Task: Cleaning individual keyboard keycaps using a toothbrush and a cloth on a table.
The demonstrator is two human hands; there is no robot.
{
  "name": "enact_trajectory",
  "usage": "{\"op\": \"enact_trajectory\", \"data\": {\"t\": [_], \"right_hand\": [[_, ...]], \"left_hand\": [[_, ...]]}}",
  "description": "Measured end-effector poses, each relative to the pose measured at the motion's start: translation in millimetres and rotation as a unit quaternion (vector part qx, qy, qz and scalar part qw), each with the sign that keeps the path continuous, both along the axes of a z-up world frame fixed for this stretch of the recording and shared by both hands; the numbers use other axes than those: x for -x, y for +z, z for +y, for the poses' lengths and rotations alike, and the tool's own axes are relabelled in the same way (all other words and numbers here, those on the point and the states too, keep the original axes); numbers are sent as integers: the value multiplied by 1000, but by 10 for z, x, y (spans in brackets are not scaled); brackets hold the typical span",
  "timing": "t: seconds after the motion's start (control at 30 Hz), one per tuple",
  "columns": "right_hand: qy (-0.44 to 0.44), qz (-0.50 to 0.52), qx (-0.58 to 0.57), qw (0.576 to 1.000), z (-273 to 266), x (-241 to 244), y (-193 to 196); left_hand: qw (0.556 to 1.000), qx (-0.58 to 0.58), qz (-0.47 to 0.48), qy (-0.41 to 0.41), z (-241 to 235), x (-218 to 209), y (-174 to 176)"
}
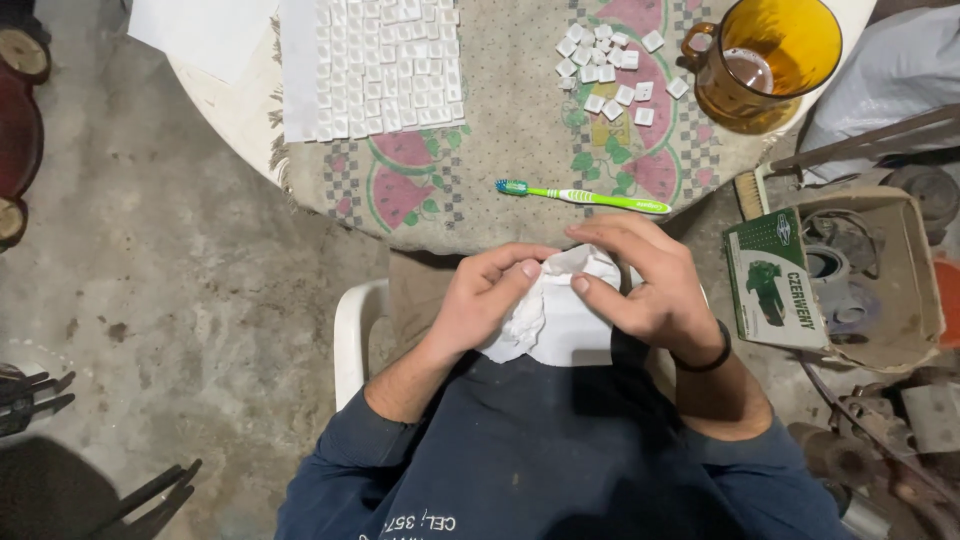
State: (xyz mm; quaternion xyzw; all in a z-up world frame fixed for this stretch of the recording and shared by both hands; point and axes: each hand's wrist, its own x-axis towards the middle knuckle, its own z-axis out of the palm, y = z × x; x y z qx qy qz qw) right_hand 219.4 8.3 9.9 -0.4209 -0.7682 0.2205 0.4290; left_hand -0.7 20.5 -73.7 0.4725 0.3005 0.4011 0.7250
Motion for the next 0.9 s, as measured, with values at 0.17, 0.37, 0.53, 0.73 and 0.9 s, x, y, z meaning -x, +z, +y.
{"op": "enact_trajectory", "data": {"t": [0.17, 0.37, 0.53, 0.73, 0.9], "right_hand": [[-38, 40, 132, 990, -19, -30, -159], [-117, 137, 247, 952, -24, 31, -371], [-92, 144, 230, 958, 25, -140, -383], [-18, 12, 144, 989, 93, -220, -163], [25, 6, 134, 991, 90, -262, -118]], "left_hand": [[998, -28, 34, -39, 0, 51, -63], [987, -60, 130, -73, -40, -2, 204], [996, 10, 26, -80, 9, 74, -27], [996, 46, -31, -64, 15, 112, -89], [998, 40, -36, -32, -3, 93, -112]]}}
